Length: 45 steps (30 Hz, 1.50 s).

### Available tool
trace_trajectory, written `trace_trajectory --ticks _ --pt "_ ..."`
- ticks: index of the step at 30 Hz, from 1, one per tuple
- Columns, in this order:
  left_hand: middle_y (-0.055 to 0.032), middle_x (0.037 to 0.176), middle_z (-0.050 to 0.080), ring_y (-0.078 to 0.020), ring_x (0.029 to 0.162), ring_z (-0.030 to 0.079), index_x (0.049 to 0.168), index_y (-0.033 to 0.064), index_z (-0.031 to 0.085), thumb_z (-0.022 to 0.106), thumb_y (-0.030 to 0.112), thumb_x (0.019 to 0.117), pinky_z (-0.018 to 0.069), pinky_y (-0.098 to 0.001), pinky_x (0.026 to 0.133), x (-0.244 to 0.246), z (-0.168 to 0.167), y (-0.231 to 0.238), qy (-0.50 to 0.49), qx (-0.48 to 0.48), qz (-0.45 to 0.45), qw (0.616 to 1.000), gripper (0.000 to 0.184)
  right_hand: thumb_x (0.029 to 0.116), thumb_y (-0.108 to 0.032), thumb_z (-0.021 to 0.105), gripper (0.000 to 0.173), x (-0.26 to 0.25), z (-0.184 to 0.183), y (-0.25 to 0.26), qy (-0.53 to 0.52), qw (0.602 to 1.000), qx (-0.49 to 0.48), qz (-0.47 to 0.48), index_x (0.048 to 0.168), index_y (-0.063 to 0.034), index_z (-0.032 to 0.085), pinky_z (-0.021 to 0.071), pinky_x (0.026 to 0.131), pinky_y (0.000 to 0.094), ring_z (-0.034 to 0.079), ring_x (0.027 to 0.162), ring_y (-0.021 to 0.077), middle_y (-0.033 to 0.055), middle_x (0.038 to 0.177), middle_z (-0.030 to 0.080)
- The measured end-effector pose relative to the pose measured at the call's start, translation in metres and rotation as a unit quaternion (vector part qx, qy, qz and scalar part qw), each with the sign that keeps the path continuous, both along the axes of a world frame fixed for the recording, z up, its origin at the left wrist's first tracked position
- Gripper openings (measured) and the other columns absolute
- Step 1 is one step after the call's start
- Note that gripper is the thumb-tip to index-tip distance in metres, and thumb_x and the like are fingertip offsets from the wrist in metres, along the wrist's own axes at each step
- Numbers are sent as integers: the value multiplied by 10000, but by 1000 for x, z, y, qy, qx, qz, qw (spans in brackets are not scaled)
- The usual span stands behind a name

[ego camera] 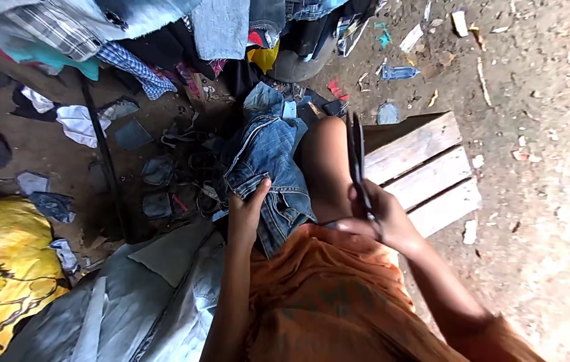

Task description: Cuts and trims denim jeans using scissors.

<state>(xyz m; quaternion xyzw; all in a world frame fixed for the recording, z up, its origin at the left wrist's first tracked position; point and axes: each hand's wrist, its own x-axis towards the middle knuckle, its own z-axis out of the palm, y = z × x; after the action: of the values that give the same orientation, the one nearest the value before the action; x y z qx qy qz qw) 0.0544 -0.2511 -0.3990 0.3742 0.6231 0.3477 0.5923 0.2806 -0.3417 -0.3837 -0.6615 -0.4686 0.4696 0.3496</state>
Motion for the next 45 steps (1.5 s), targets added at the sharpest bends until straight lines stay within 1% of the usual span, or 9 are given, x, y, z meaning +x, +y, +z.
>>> trace_trajectory --ticks 3,6,11,15,18,21,34,41,45 --pt "-18 1172 675 -13 1080 634 1324 18 553 691 96 950 525 -250 982 -1 2 9 15 -4 -11 1000 405 750 -351 872 613 -39 -25 61 -2 998 52 -22 1124 26 566 468 567 242 509 605 38 -2 732 555" --pt "-12 1173 674 -7 1089 625 1316 26 570 681 93 961 518 -242 985 -3 2 12 31 -2 -2 1000 377 800 -338 855 586 -65 -47 99 -21 998 61 -9 1179 -6 557 466 553 394 539 632 192 104 784 585" --pt "-31 1136 672 -36 1020 651 1305 17 566 645 64 982 556 -264 920 -12 -2 11 31 -25 -5 999 336 818 -343 855 550 -74 -62 104 -62 997 45 18 1148 4 585 497 597 459 598 706 256 157 877 624" --pt "7 934 711 -45 792 694 1169 27 620 693 6 933 610 -248 749 -14 0 13 26 -39 -41 998 248 888 -435 728 411 -63 -28 71 92 995 -28 18 1060 -82 609 436 517 223 502 568 34 -31 713 554" --pt "-4 1027 711 -27 926 683 1232 34 614 771 76 887 584 -260 861 -21 0 18 67 -41 -86 993 381 868 -805 511 683 -54 -1 23 296 943 -137 63 1041 -149 581 427 509 158 467 540 -30 -133 667 481" --pt "-14 1063 706 -18 981 670 1242 42 617 793 129 880 565 -269 901 -23 1 19 113 -19 -102 988 412 767 -923 452 791 -51 17 -18 376 895 -222 86 1027 -186 573 423 488 158 472 530 -16 -126 660 467" --pt "-11 1028 701 -2 947 661 1196 34 634 754 131 913 556 -249 882 -20 4 9 124 14 -76 989 322 780 -915 453 784 -70 15 -35 408 871 -258 92 1023 -173 532 423 489 172 467 519 14 -95 658 451" --pt "24 994 710 17 921 672 1174 39 635 742 75 910 569 -219 860 -16 9 3 77 23 -44 996 287 764 -949 396 842 -83 2 -3 324 919 -205 95 1044 -172 556 402 529 172 448 560 -4 -116 688 449" --pt "-93 1044 709 -64 973 681 1217 -70 603 749 75 894 569 -275 914 -13 5 -4 64 14 -38 997 382 788 -932 401 857 -86 -13 2 294 938 -171 70 1059 -142 597 462 568 197 507 600 11 -101 710 517"
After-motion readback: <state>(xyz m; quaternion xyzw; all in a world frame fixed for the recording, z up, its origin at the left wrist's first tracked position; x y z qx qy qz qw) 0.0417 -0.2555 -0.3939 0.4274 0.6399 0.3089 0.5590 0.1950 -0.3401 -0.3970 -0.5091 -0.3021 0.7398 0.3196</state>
